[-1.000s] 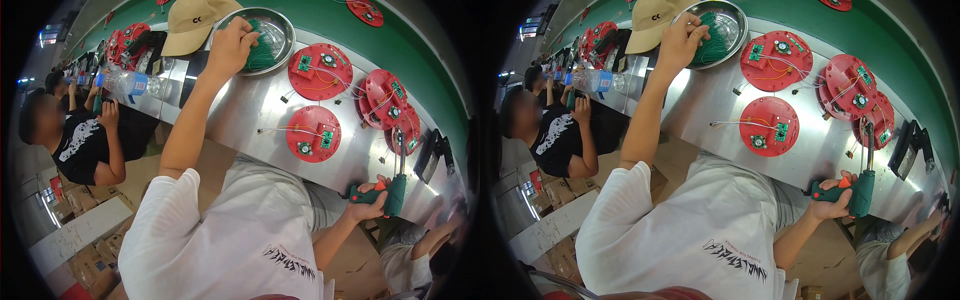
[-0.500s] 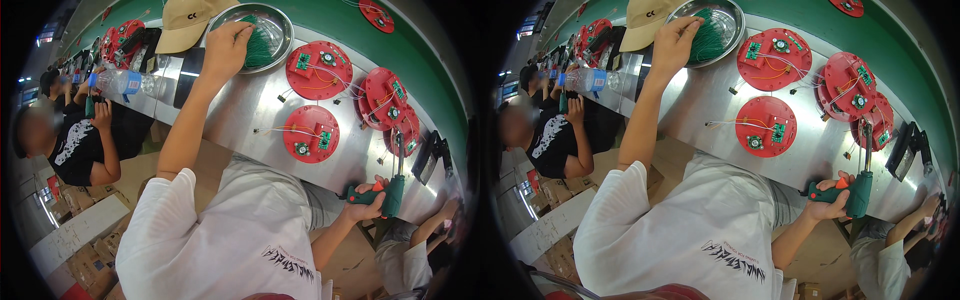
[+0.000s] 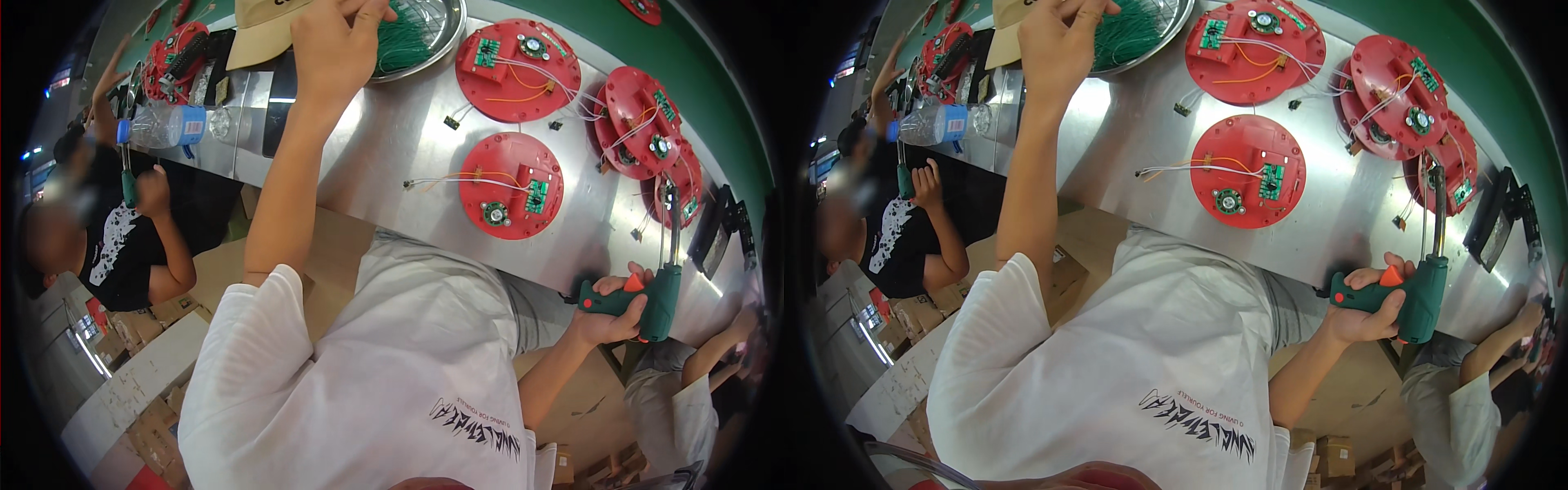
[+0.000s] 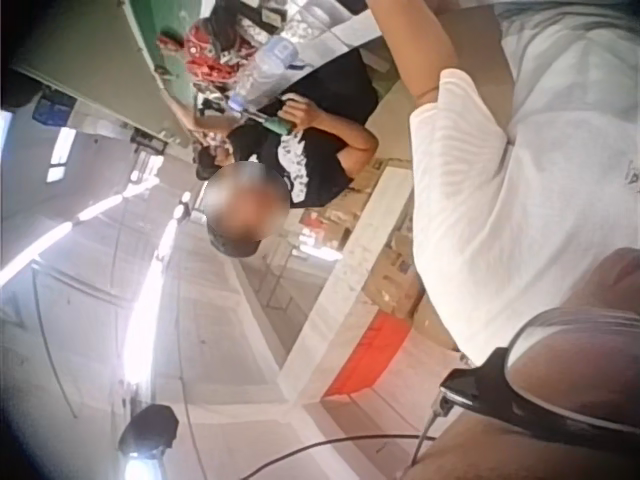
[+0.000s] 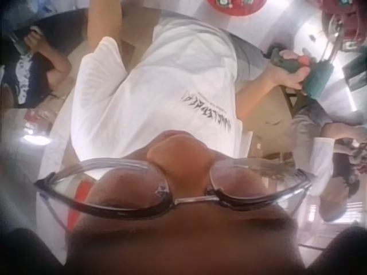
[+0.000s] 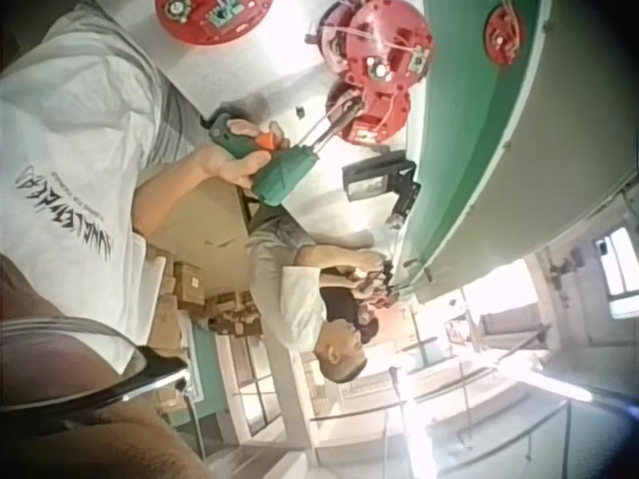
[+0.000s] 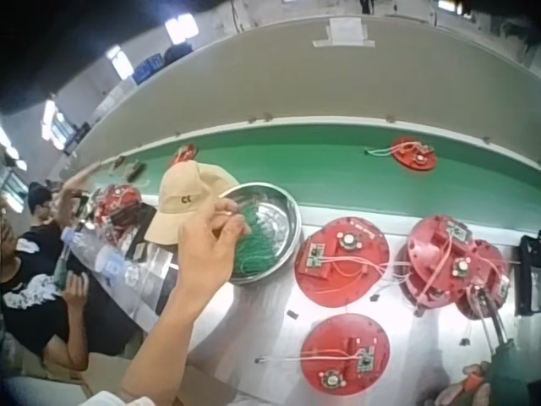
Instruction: Soldering components and wires onto circular red circuit boards at an industrial workbench.
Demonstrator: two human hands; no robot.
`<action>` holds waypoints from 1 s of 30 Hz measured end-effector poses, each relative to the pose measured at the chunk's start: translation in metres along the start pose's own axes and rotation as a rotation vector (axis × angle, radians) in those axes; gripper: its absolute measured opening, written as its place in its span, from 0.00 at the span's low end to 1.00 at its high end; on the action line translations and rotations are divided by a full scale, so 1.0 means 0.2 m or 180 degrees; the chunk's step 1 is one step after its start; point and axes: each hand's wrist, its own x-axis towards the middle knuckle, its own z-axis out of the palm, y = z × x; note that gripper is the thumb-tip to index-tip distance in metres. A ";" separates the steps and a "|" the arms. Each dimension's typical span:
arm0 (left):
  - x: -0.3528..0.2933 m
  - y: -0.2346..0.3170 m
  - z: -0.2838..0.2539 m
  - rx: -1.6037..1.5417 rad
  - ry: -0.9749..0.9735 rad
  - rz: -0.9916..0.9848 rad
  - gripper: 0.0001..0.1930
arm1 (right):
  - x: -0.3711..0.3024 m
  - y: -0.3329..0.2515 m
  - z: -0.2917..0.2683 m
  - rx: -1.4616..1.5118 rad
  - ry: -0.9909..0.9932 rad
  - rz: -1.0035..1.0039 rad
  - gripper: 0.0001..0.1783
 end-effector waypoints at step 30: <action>-0.80 0.13 0.37 -0.0178 -0.0282 0.1835 0.10 | -0.32 -0.19 -0.08 -0.0801 -0.1399 0.0740 0.27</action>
